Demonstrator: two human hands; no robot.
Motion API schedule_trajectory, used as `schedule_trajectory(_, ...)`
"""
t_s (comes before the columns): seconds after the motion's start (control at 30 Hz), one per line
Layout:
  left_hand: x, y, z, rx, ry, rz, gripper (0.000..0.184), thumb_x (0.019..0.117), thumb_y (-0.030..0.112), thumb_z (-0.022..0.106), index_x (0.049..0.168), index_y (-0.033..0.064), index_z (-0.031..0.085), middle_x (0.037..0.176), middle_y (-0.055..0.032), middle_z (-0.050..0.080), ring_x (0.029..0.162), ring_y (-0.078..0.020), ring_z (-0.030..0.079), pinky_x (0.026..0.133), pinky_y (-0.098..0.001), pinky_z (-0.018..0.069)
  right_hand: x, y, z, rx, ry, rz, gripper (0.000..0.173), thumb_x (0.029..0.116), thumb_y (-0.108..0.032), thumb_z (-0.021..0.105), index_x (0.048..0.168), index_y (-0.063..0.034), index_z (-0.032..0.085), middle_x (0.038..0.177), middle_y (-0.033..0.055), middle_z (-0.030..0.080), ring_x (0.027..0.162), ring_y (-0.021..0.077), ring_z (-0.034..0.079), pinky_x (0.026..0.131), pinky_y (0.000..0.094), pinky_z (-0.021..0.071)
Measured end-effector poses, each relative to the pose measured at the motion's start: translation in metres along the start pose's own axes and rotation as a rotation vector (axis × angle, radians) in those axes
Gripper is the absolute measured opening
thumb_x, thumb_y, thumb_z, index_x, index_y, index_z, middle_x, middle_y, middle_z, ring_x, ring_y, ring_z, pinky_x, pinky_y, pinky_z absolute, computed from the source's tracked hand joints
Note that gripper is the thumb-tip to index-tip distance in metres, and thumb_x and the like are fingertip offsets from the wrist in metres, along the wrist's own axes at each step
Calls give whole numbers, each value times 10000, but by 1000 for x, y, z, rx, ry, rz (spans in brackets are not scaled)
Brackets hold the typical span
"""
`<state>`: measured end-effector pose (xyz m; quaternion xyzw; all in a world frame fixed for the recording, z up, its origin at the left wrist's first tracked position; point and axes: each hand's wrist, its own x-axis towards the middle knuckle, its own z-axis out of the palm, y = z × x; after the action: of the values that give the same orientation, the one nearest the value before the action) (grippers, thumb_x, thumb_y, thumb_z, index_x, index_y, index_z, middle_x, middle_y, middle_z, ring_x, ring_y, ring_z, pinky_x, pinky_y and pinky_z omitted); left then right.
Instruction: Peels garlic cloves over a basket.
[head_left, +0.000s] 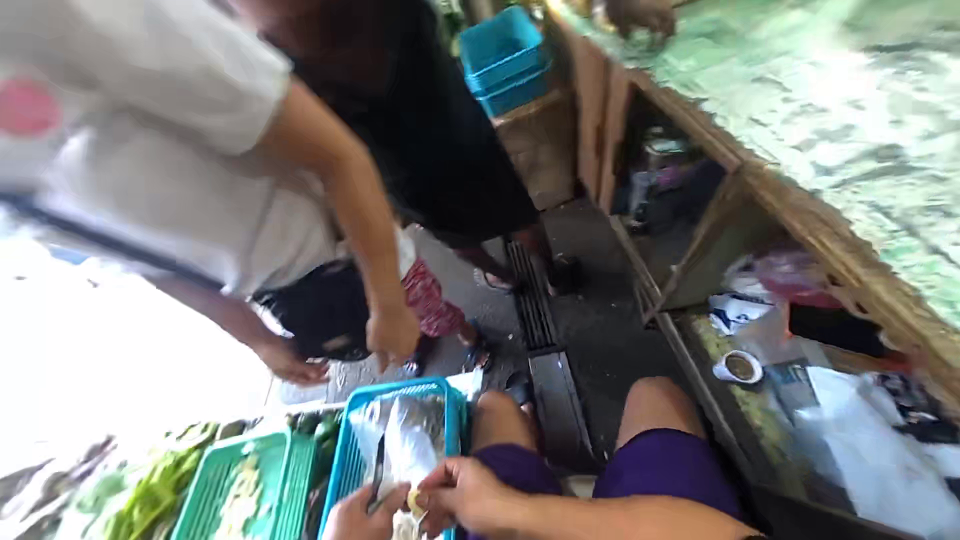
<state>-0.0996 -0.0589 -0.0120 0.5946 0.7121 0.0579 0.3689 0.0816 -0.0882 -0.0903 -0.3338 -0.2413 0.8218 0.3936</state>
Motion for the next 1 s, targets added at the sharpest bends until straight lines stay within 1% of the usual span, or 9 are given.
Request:
schedule_trajectory(0.1, -2, -9, -12, 34, 16, 61, 265, 996, 324, 665, 1033, 69, 728, 772, -20, 701, 561, -121, 582, 573, -363, 525, -1, -9, 9, -104, -10, -23, 309, 1054, -109, 549, 1312, 58, 524, 1035, 148, 687, 830, 197, 713, 802, 382, 616)
schedule_trajectory(0.2, -12, -19, -33, 138, -9, 57, 326, 985, 321, 683, 1132, 31, 702, 1021, -129, 720, 921, -255, 682, 874, -518, 535, -7, -21, 29, -111, 15, -8, 334, 1068, -78, 500, 1382, 36, 496, 1075, 138, 690, 831, 183, 708, 790, 359, 609)
schedule_trajectory(0.3, -7, -51, -40, 147, -87, -35, 740, 830, 303, 862, 1437, 32, 538, 1246, -222, 662, 1157, -367, 644, 1033, -584, 486, -1, -18, 41, -36, 18, 25, 300, 1070, -50, 482, 1356, 38, 514, 1107, 148, 702, 883, 194, 719, 842, 343, 605)
schedule_trajectory(0.4, -9, -79, -39, 91, -43, -72, 945, 832, 417, 849, 1550, 28, 374, 1212, -214, 674, 1107, -362, 660, 999, -588, 503, 4, -9, 48, 67, 15, 62, 261, 1053, -13, 499, 1309, 19, 540, 1093, 145, 697, 904, 202, 716, 867, 342, 599)
schedule_trajectory(0.5, -26, -82, -42, -53, 35, -6, 740, 983, 442, 673, 1553, 64, 391, 1196, -181, 687, 1077, -312, 672, 983, -553, 513, 11, -1, 55, 105, 22, 74, 226, 1040, -5, 528, 1264, -1, 559, 1028, 108, 674, 847, 174, 698, 833, 322, 602)
schedule_trajectory(0.6, -44, -89, -33, -331, 62, 158, 448, 1100, 367, 417, 1484, 147, 482, 932, -11, 684, 600, -95, 531, 568, -285, 465, 17, 5, 55, 158, -58, 81, 218, 1070, -53, 482, 1261, -3, 575, 1023, 110, 695, 840, 174, 707, 830, 321, 608)
schedule_trajectory(0.67, -53, -94, -26, -499, 42, 267, 424, 1111, 326, 356, 1468, 145, 494, 876, 24, 677, 515, -42, 456, 485, -218, 402, 19, 8, 55, 184, -130, 80, 243, 1087, -75, 443, 1286, -16, 569, 1079, 124, 704, 870, 183, 715, 848, 326, 605)
schedule_trajectory(0.83, -57, -106, -12, -558, 56, 604, 422, 1087, 238, 474, 1475, 72, 477, 877, 20, 659, 659, -30, 554, 616, -204, 492, 23, 24, 59, 197, -170, -26, 154, 1027, -7, 541, 1110, -83, 646, 1062, 114, 722, 902, 191, 727, 883, 344, 605)
schedule_trajectory(1.0, -61, -107, -8, -349, 125, 715, 427, 1063, 294, 551, 1458, 131, 559, 953, -17, 708, 759, -59, 636, 711, -252, 562, 20, 38, 66, 146, -147, -193, 189, 989, 8, 580, 1080, -122, 681, 995, 97, 733, 892, 183, 726, 875, 363, 607)
